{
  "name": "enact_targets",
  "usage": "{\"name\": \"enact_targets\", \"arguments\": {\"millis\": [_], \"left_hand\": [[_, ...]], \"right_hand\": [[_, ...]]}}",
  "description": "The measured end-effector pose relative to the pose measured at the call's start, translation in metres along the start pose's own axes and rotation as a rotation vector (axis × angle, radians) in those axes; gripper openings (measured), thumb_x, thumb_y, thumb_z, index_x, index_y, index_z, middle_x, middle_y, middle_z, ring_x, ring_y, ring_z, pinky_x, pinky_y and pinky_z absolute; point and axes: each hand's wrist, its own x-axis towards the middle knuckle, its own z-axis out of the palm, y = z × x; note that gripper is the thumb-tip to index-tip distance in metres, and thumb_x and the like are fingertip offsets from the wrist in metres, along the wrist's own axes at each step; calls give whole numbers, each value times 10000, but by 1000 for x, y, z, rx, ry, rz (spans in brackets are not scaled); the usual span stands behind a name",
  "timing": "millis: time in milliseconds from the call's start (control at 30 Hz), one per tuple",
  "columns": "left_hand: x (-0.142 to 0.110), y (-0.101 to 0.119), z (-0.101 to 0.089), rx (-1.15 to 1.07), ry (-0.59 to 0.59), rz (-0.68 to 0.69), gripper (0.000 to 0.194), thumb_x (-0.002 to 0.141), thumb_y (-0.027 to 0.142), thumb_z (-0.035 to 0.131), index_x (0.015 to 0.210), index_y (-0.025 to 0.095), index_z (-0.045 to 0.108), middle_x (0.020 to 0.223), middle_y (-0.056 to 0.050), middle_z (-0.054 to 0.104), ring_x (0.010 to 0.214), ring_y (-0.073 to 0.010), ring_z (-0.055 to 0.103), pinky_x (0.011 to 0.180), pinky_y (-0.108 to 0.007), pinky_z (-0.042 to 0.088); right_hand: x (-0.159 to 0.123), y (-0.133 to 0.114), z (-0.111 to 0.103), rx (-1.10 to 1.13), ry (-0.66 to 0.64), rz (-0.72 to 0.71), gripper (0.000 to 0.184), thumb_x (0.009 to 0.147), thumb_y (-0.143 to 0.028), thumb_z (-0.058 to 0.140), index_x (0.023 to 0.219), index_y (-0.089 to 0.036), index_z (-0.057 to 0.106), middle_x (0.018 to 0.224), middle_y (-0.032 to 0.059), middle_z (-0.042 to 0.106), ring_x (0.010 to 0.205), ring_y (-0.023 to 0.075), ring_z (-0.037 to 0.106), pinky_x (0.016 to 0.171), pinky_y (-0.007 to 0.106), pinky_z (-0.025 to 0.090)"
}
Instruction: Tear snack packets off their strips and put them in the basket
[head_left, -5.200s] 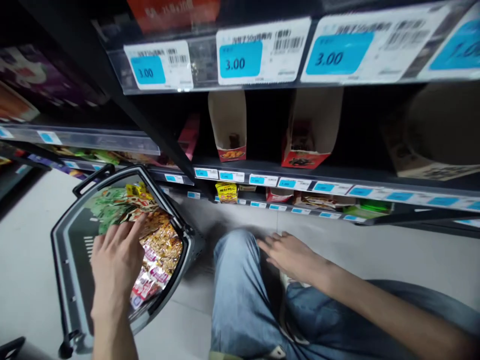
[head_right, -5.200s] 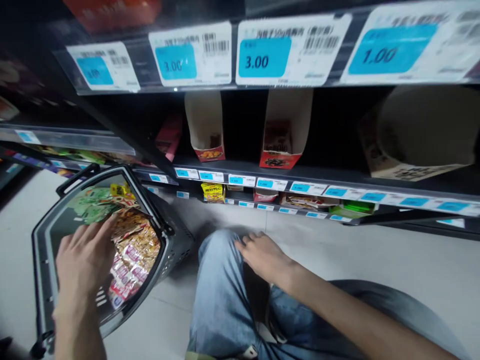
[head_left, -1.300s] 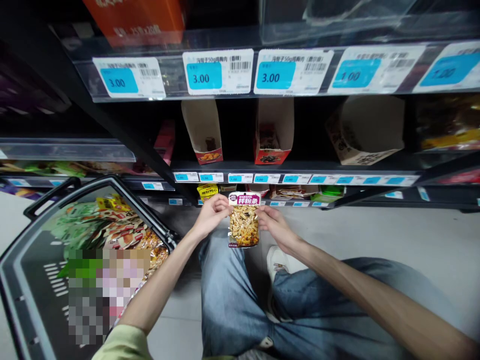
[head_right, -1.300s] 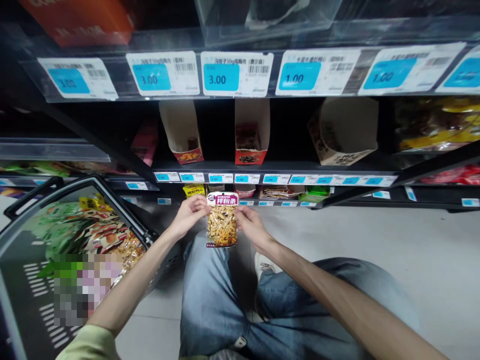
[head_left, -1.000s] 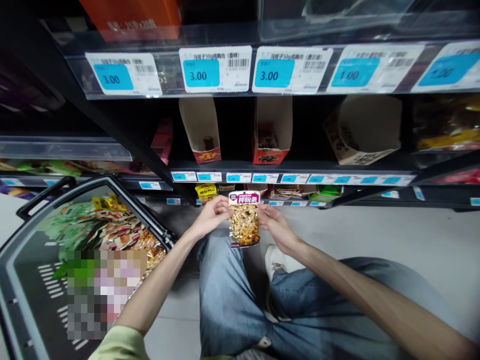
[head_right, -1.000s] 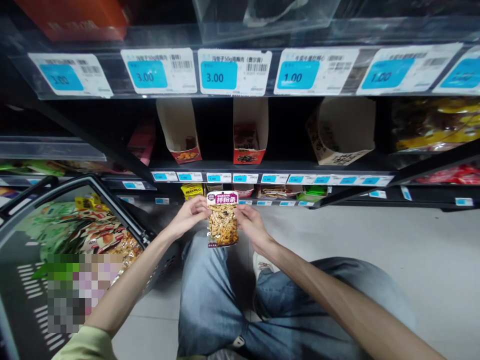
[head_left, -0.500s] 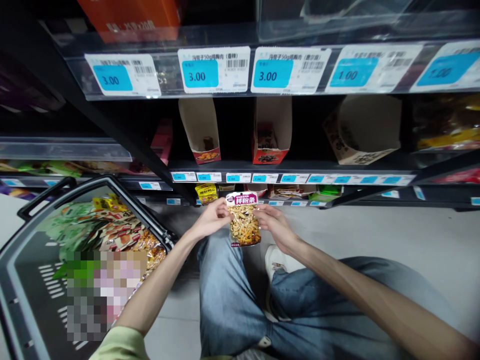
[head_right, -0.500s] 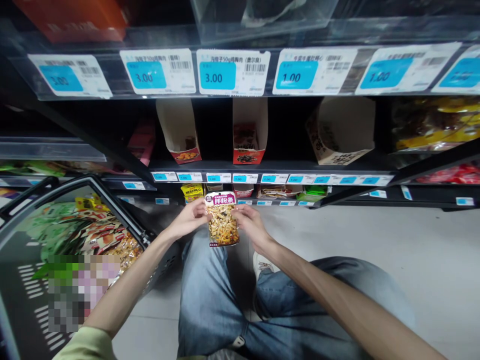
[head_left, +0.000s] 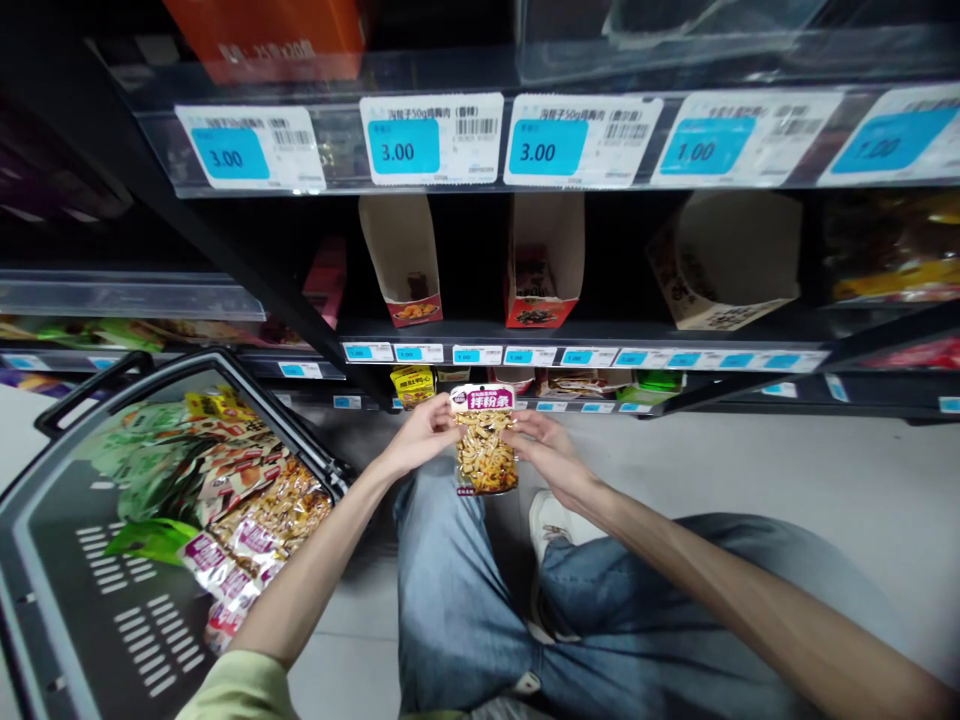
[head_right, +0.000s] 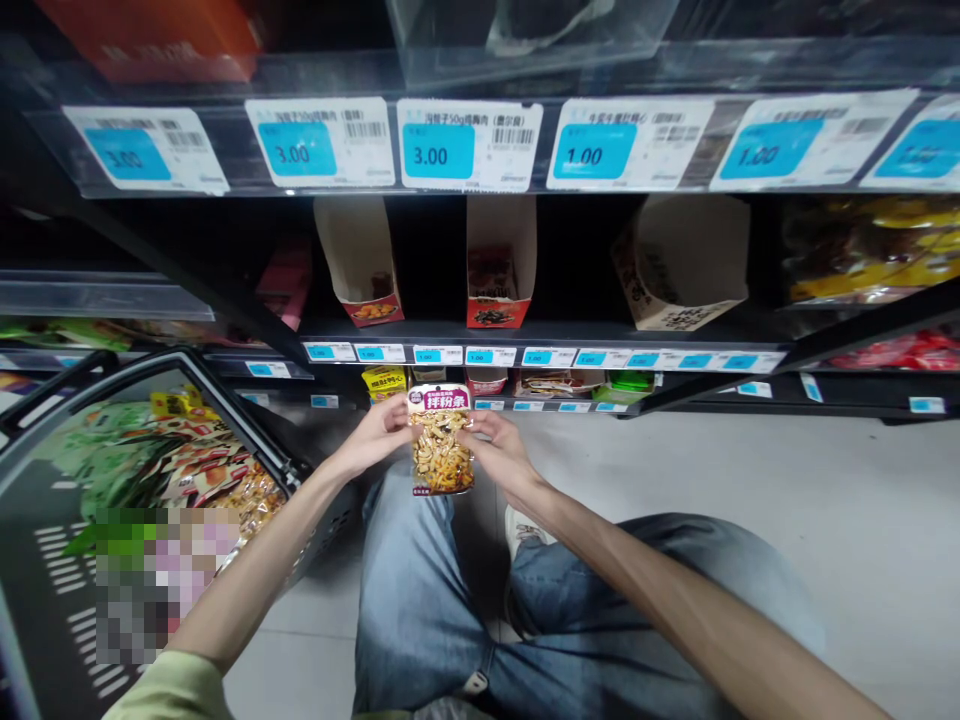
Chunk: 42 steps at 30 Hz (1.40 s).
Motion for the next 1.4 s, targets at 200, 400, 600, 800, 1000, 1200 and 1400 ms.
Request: {"name": "enact_targets", "arguments": {"millis": [200,400,600,800,1000,1200,1400], "left_hand": [[0,1,1,-40,-7,-5,497,737,208,731,1192,118,553,1058,-109,691,960,-206,668,840,-302,511],[0,-2,2,-54,-6,28,495,738,203,727,1196,126,556,1089,-103,691,971,-201,667,857,-298,504],[-1,1,2,-69,19,11,461,739,246,743,1142,122,555,1076,-111,683,948,-199,664,834,-298,508],[-4,3,2,-76,-135,-47,609,754,252,747,1289,168,468,1168,-123,647,996,-212,662,865,-328,518],[-7,-2,3,-53,-234,-63,689,734,227,766,1323,186,413,1063,-108,673,985,-213,667,839,-325,529],[-6,-4,0,-14,-111,-53,736,679,241,807,1312,183,435,926,-61,685,830,-176,680,756,-296,536],[-2,-7,-1,-55,-11,-30,804,657,239,829,1328,177,390,971,-80,688,834,-178,693,776,-305,541]], "right_hand": [[-2,-1,2,-17,-50,-49,424,623,-421,833,892,-191,599,909,38,670,850,193,616,770,312,452],[-3,-2,3,1,-16,-21,387,623,-370,828,883,-210,589,856,6,655,826,191,608,712,294,451],[-3,-1,5,10,-103,14,326,627,-277,797,884,-193,614,830,8,679,867,196,628,830,318,445],[-3,0,6,34,-93,4,304,626,-283,788,844,-190,598,840,22,704,797,194,642,784,321,460],[-3,0,7,45,-81,0,334,621,-286,793,880,-204,599,845,13,702,810,198,645,798,327,466],[-4,-2,7,50,-134,-4,363,598,-278,814,883,-217,598,816,-11,673,836,192,624,830,323,459],[-6,-2,8,20,-107,48,244,640,-292,755,826,-183,642,841,19,681,830,188,618,770,298,453]]}}
